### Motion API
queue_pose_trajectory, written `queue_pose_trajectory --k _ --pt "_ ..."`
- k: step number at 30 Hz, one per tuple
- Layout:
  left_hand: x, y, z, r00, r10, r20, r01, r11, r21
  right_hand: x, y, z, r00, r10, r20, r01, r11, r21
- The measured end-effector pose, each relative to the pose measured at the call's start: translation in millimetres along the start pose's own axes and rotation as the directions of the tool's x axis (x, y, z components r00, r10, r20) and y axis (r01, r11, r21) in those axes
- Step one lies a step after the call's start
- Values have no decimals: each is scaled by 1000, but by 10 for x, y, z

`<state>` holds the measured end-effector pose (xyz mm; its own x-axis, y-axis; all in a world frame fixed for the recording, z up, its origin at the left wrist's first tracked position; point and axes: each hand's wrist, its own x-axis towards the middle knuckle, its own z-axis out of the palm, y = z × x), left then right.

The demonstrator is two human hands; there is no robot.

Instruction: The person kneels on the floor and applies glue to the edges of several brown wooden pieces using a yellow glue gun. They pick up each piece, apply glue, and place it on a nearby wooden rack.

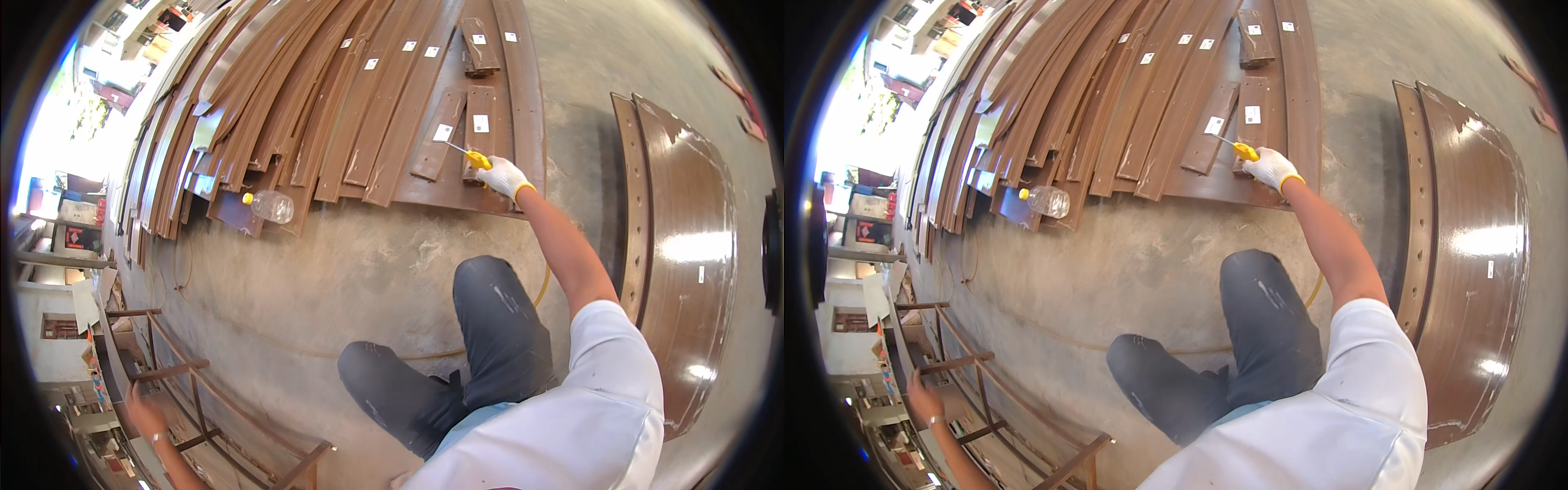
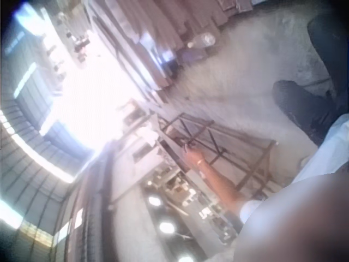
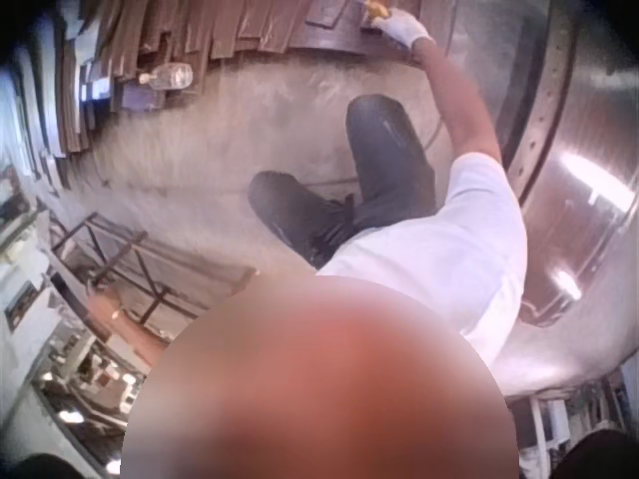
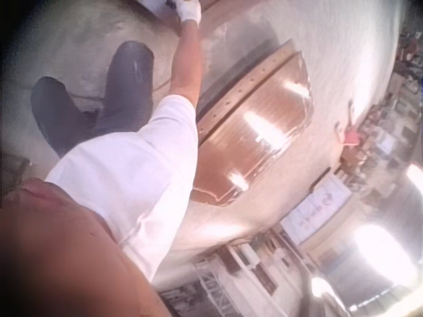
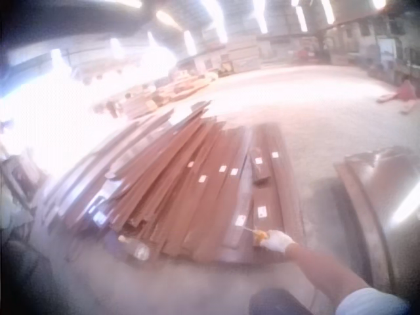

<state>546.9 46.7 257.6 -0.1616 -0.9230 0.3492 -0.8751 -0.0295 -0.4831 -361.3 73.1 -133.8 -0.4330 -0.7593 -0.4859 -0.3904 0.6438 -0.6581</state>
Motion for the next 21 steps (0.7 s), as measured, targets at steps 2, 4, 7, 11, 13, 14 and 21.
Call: queue_pose_trajectory --k 2,4,7,11,13,14,21 --pt "496 1211 -2 993 106 43 -102 991 -88 -159 126 -117 985 -1 170 -47 961 274" --pt "775 2451 -28 969 214 121 -181 953 -241 -370 350 -262 903 -89 420 -81 925 371" --pt "1007 4198 -20 824 519 227 -385 807 -447 -743 776 -424 834 -94 543 -124 928 351" --pt "878 6245 56 646 738 193 -483 592 -645 -1188 1186 -688 964 115 239 -199 910 363" --pt "655 7082 69 611 764 205 -391 517 -761 -1434 1299 -776 969 216 119 -245 903 354" --pt "546 7473 65 586 775 237 -376 519 -768 -1556 1334 -785 960 272 61 -275 888 369" --pt "154 9241 -15 738 610 289 -151 566 -810 -1858 1319 -441 947 293 -135 -285 956 75"
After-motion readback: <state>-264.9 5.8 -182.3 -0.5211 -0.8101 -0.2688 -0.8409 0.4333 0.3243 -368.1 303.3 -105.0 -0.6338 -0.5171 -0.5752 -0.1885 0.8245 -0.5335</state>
